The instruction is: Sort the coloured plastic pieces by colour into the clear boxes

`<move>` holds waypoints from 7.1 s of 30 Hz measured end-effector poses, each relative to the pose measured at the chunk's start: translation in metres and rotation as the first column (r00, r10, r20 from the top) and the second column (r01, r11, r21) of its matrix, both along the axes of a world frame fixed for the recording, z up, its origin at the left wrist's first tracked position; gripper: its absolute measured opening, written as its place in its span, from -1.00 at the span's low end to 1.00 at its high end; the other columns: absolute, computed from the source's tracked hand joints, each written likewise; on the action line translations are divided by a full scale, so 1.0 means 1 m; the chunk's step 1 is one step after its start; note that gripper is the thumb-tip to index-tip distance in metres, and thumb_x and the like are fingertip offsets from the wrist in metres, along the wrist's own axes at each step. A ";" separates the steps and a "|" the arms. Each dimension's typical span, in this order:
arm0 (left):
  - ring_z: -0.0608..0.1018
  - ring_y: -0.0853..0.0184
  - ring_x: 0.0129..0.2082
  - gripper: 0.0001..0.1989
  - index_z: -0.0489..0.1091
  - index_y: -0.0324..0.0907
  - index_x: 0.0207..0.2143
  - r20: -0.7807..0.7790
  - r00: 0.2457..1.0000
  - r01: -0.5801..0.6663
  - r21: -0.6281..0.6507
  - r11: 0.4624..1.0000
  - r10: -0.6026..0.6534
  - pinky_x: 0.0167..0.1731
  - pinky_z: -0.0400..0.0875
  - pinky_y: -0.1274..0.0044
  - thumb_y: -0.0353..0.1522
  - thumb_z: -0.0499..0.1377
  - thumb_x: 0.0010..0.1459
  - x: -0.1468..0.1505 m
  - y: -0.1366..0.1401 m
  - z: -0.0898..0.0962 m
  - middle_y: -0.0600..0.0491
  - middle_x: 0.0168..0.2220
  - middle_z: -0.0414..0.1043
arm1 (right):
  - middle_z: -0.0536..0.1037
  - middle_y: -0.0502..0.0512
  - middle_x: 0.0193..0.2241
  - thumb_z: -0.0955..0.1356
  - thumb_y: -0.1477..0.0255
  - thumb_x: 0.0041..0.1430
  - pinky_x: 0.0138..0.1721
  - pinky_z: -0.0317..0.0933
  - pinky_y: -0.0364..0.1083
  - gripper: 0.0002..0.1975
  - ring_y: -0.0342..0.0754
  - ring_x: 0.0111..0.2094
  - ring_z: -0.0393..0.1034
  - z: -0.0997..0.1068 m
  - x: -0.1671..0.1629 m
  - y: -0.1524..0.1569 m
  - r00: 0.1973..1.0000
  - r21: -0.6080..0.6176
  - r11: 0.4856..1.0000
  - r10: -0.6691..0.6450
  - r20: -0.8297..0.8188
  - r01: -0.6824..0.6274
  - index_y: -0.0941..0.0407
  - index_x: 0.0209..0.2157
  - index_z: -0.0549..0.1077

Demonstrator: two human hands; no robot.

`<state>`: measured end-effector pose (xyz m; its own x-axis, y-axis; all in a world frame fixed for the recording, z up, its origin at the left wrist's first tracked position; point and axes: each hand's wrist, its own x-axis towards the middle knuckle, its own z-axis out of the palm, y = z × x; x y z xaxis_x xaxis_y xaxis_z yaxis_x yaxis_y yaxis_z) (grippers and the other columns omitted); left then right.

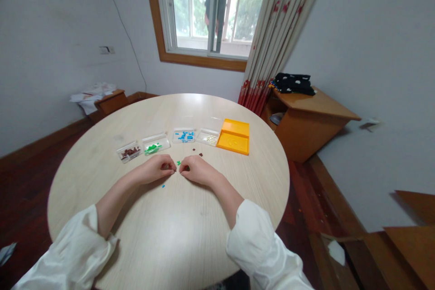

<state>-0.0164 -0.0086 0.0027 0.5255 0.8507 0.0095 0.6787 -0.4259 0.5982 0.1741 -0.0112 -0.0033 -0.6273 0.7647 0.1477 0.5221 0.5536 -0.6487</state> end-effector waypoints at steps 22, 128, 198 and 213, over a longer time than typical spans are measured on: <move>0.40 0.39 -0.46 -0.84 0.48 -0.23 -0.44 0.052 0.997 -0.048 -0.002 0.999 0.048 -0.39 0.28 0.57 -0.39 0.11 -0.05 0.009 -0.004 -0.002 0.06 -0.47 0.40 | 0.48 0.06 -0.44 0.36 0.59 0.04 -0.19 0.13 -0.12 -0.91 -0.11 -0.32 0.31 -0.001 0.000 0.002 0.997 0.167 0.986 -0.020 0.071 0.007 0.17 -0.45 0.53; 0.38 0.40 -0.47 -0.84 0.48 -0.23 -0.44 0.104 0.994 -0.028 0.034 0.999 0.025 -0.38 0.27 0.56 -0.40 0.09 -0.01 0.012 -0.003 -0.010 0.06 -0.45 0.39 | 0.44 0.00 -0.48 0.39 0.53 0.03 -0.25 0.06 -0.15 -0.96 -0.18 -0.39 0.27 0.011 0.004 -0.002 0.994 0.213 0.975 -0.076 0.084 0.057 0.19 -0.48 0.47; 0.38 0.42 -0.52 -0.84 0.47 -0.26 -0.45 0.080 0.992 -0.093 -0.009 0.996 0.094 -0.49 0.21 0.60 -0.42 0.09 -0.04 0.013 -0.004 -0.009 0.08 -0.53 0.41 | 0.49 0.05 -0.49 0.33 0.55 0.04 -0.27 0.06 -0.14 -0.92 -0.15 -0.42 0.28 0.005 0.000 -0.004 0.981 0.286 0.958 -0.084 0.174 0.032 0.18 -0.48 0.48; 0.37 0.42 -0.52 -0.82 0.48 -0.25 -0.46 0.087 0.991 -0.100 -0.014 0.995 0.101 -0.49 0.20 0.60 -0.42 0.08 -0.03 0.011 -0.003 -0.007 0.06 -0.50 0.43 | 0.46 0.08 -0.41 0.37 0.54 0.06 -0.19 0.07 -0.11 -0.91 -0.09 -0.28 0.30 0.010 0.009 0.002 0.974 0.267 0.955 -0.170 0.151 0.126 0.18 -0.35 0.52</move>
